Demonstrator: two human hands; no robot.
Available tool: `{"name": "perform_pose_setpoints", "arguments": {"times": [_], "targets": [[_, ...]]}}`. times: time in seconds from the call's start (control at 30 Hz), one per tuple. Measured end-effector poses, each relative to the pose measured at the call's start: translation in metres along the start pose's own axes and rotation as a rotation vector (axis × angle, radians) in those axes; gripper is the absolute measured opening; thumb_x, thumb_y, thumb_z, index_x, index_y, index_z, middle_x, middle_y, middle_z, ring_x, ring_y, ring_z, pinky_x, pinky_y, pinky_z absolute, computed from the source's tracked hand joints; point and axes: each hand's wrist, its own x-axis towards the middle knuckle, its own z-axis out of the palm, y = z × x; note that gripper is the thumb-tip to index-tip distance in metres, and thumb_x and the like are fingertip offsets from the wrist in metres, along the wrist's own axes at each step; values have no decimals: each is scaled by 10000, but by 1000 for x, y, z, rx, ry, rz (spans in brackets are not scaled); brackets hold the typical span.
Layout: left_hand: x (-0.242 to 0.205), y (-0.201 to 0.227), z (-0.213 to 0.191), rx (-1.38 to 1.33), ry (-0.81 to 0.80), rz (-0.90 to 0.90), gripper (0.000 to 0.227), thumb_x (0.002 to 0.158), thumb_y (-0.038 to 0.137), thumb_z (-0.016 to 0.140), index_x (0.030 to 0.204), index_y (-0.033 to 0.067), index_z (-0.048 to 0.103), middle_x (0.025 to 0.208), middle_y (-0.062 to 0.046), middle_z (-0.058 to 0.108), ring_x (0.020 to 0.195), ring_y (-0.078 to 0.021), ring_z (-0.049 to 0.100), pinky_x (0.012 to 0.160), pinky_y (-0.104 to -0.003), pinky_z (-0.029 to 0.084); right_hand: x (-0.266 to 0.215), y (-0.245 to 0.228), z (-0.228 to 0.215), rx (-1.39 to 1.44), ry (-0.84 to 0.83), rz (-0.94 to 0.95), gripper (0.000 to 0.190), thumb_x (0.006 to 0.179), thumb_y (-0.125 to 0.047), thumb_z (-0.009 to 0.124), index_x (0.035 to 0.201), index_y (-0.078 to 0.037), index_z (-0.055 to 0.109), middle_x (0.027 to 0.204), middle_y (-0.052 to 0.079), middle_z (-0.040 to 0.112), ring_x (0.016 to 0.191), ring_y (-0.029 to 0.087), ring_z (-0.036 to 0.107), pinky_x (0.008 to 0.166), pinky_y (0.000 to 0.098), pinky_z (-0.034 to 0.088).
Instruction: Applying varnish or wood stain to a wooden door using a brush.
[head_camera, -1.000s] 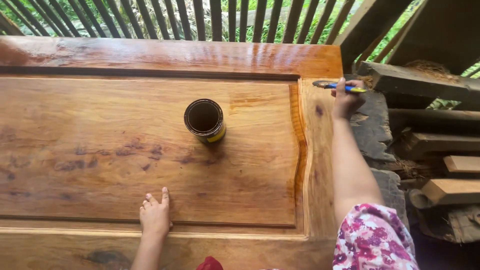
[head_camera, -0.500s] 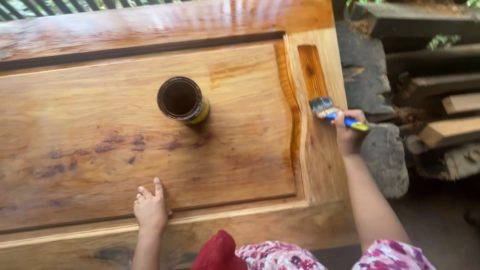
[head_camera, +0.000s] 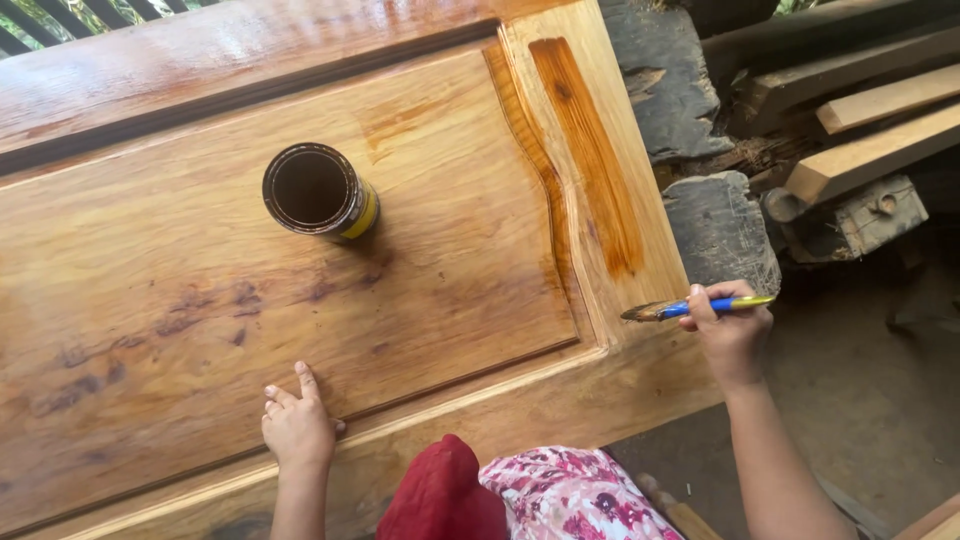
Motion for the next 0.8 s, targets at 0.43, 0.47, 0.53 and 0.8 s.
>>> {"name": "perform_pose_setpoints", "arguments": {"times": [0.43, 0.47, 0.53, 0.8], "targets": [[-3, 4, 15, -33, 99, -70, 1200, 595, 505, 911, 1592, 235, 301, 1461, -345, 479, 1288, -400, 585, 1040, -436, 520, 236, -16, 182, -82, -141, -303, 175, 994, -66, 714, 904, 11, 584, 715, 101, 689, 595, 178, 719, 532, 303, 590], [-4, 5, 13, -30, 84, -66, 1210, 589, 491, 916, 1595, 237, 293, 1465, -340, 480, 1292, -391, 585, 1049, -423, 521, 259, -27, 194, -82, -125, -321, 177, 997, -57, 710, 903, 20, 581, 714, 95, 685, 586, 175, 718, 520, 298, 595], [-1, 4, 8, -33, 74, -76, 1220, 584, 477, 921, 1597, 239, 284, 1469, -335, 482, 1295, -382, 585, 1057, -411, 521, 300, -47, 222, -72, -117, -351, 179, 1000, -48, 706, 902, 30, 578, 714, 89, 682, 578, 171, 716, 509, 292, 600], [1, 5, 4, -22, -10, -64, 1243, 577, 471, 936, 1589, 222, 257, 1459, -334, 470, 1307, -381, 567, 1056, -410, 513, 358, -78, 295, 63, -65, -675, 258, 1074, -33, 721, 928, -18, 509, 750, 85, 638, 635, 171, 729, 522, 272, 590]]}}
